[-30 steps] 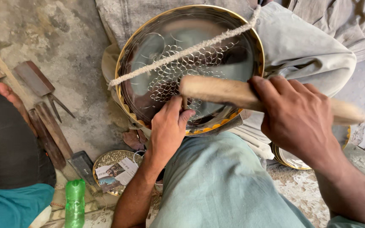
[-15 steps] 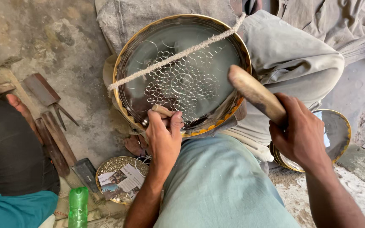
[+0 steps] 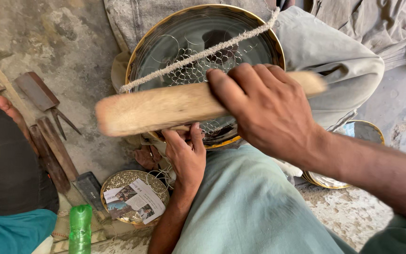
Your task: The person sits on the floor and uses a wooden mallet to hammer a small metal punch against a silver plate resting on their lap. They repeatedly strike the plate to create a textured pattern, occasionally repositioning the punch and rotating the plate to work on different areas.
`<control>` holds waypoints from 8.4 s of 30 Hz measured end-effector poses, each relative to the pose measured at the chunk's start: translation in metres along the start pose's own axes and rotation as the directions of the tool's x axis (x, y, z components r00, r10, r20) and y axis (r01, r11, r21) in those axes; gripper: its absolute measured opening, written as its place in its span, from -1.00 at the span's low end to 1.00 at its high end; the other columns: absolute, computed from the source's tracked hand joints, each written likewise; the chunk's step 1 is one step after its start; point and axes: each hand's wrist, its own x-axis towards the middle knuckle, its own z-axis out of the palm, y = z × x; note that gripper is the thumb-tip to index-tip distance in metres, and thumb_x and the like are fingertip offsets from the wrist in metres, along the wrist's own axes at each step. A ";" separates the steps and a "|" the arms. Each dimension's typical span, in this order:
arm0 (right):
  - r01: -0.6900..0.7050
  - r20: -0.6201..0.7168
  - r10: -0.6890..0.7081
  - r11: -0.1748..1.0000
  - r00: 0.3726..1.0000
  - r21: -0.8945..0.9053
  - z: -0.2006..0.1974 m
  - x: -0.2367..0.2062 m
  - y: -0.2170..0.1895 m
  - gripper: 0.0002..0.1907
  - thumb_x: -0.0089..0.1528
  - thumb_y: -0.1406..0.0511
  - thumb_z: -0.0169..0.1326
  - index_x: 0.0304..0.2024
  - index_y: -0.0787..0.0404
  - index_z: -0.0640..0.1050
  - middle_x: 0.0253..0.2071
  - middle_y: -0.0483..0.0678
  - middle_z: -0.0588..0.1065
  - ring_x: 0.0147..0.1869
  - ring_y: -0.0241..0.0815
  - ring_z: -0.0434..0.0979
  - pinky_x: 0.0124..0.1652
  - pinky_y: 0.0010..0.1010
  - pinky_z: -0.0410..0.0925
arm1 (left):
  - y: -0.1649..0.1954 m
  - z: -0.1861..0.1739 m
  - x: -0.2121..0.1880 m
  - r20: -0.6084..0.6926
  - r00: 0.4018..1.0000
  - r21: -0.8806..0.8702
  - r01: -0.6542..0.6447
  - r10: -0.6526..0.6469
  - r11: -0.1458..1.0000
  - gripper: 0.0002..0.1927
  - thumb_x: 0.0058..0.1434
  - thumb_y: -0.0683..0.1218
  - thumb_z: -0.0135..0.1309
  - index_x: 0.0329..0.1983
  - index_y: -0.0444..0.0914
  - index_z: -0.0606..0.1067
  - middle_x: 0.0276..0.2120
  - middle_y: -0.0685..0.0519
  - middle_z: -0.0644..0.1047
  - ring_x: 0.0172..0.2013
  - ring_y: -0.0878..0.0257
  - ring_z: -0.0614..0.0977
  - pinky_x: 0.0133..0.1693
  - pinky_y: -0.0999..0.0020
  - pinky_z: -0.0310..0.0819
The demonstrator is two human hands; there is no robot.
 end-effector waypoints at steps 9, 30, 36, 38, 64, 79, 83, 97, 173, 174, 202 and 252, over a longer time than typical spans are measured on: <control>-0.085 0.181 0.121 0.978 0.976 -0.193 -0.009 -0.018 0.020 -0.56 0.17 0.33 0.12 0.13 0.13 0.46 -0.30 -0.05 0.46 -0.28 -0.11 0.53 -0.23 -0.26 0.36 | 0.011 -0.006 0.026 0.201 0.963 0.029 -0.190 0.181 0.981 -0.65 0.37 -0.07 0.16 0.01 -0.42 0.37 -0.33 -0.12 0.52 -0.36 0.01 0.61 -0.31 0.11 0.50; -0.772 0.207 0.749 0.572 0.629 0.278 0.087 -0.215 -0.028 -0.44 0.10 0.41 0.06 0.19 0.29 0.40 -0.18 0.15 0.47 -0.23 0.07 0.50 -0.25 -0.12 0.38 | 0.048 0.008 0.094 0.911 0.324 -0.125 -0.377 0.257 0.918 -0.66 0.24 -0.27 0.11 0.08 -0.20 0.48 -0.28 -0.08 0.63 -0.25 0.08 0.75 -0.26 0.18 0.62; -0.761 0.071 0.800 0.533 0.595 0.370 0.101 -0.232 -0.047 -0.41 0.10 0.42 0.14 0.22 0.25 0.42 -0.10 0.16 0.47 -0.10 0.09 0.49 -0.11 -0.14 0.35 | 0.052 0.012 0.100 0.949 0.148 -0.168 -0.512 0.279 0.842 -0.65 0.12 -0.22 0.22 0.00 -0.16 0.51 -0.35 -0.06 0.62 -0.30 0.02 0.70 -0.32 0.12 0.57; -0.724 0.074 0.726 0.660 0.683 0.200 0.102 -0.237 -0.046 -0.30 -0.05 0.46 0.14 0.21 0.25 0.45 -0.11 0.15 0.48 -0.07 0.12 0.49 -0.07 -0.08 0.32 | 0.053 0.013 0.103 0.955 0.117 -0.173 -0.523 0.271 0.835 -0.68 0.14 -0.21 0.22 -0.02 -0.15 0.51 -0.36 -0.05 0.61 -0.30 0.03 0.70 -0.32 0.13 0.57; -0.759 0.140 0.795 0.487 0.590 0.433 0.097 -0.198 -0.026 -0.44 0.12 0.43 0.06 0.21 0.24 0.43 -0.20 0.03 0.50 -0.20 -0.14 0.51 -0.24 -0.29 0.38 | 0.048 0.003 0.098 0.891 0.330 -0.188 -0.357 0.312 0.915 -0.64 0.23 -0.32 0.06 0.09 -0.22 0.44 -0.28 -0.11 0.60 -0.28 0.06 0.73 -0.26 0.16 0.61; -0.662 0.180 0.637 0.722 0.749 0.199 0.027 -0.124 0.016 -0.34 0.07 0.45 0.11 0.27 0.14 0.45 -0.16 0.10 0.48 -0.12 0.13 0.53 -0.16 -0.06 0.36 | 0.024 -0.023 0.042 0.371 0.929 -0.011 0.001 0.003 1.000 -0.71 0.36 -0.04 0.13 -0.17 -0.34 0.34 -0.38 0.01 0.61 -0.39 0.24 0.74 -0.39 0.34 0.58; -0.533 0.104 0.525 0.809 0.845 0.249 0.023 -0.091 0.021 -0.38 0.06 0.48 0.10 0.22 0.20 0.46 -0.18 0.11 0.47 -0.13 0.15 0.52 -0.18 -0.07 0.37 | 0.011 -0.015 0.028 0.259 0.962 0.052 -0.102 0.085 0.993 -0.69 0.39 -0.05 0.14 -0.16 -0.36 0.32 -0.38 -0.06 0.55 -0.41 0.13 0.66 -0.36 0.22 0.51; -0.136 0.311 0.151 0.988 0.938 -0.069 0.006 -0.018 0.028 -0.58 0.21 0.40 0.07 0.15 0.10 0.46 -0.30 -0.02 0.49 -0.31 -0.06 0.54 -0.28 -0.18 0.41 | 0.011 -0.009 0.027 0.249 0.962 0.043 -0.123 0.109 0.991 -0.72 0.35 -0.07 0.19 -0.12 -0.36 0.39 -0.37 -0.09 0.53 -0.44 0.08 0.61 -0.37 0.18 0.51; -0.342 0.239 0.349 0.937 0.906 -0.071 0.007 -0.065 0.043 -0.56 0.13 0.36 0.07 0.09 0.20 0.44 -0.32 0.00 0.49 -0.35 -0.08 0.52 -0.35 -0.26 0.40 | 0.013 0.002 0.047 0.402 0.879 -0.042 -0.264 0.258 0.964 -0.69 0.33 -0.13 0.19 0.06 -0.33 0.44 -0.19 -0.16 0.57 -0.23 -0.12 0.65 -0.26 0.08 0.54; -0.362 0.356 0.392 0.920 0.848 -0.150 0.011 -0.076 0.044 -0.58 0.18 0.36 0.06 0.12 0.15 0.45 -0.33 -0.02 0.51 -0.38 -0.11 0.52 -0.35 -0.28 0.41 | 0.016 0.003 0.052 0.457 0.861 -0.015 -0.245 0.224 0.969 -0.70 0.30 -0.13 0.21 0.03 -0.32 0.45 -0.21 -0.15 0.58 -0.25 -0.12 0.66 -0.28 0.07 0.54; -0.730 -0.003 0.730 0.683 0.684 -0.023 0.082 -0.198 -0.014 -0.41 0.12 0.49 0.21 0.22 0.28 0.43 -0.16 0.16 0.50 -0.17 0.11 0.52 -0.19 -0.06 0.37 | 0.027 0.009 0.087 0.756 0.500 -0.193 -0.448 0.424 0.873 -0.68 0.31 -0.16 0.18 0.12 -0.24 0.47 -0.18 -0.03 0.58 -0.26 0.10 0.74 -0.32 0.29 0.67; 0.030 0.085 -0.004 0.949 0.996 -0.313 -0.001 -0.016 0.017 -0.66 0.33 0.31 0.21 0.15 0.09 0.52 -0.24 -0.10 0.52 -0.27 -0.17 0.54 -0.21 -0.33 0.38 | -0.005 0.006 0.014 0.166 0.982 -0.064 -0.078 0.088 0.995 -0.71 0.41 -0.03 0.15 -0.15 -0.37 0.40 -0.39 -0.02 0.53 -0.46 0.24 0.62 -0.44 0.33 0.52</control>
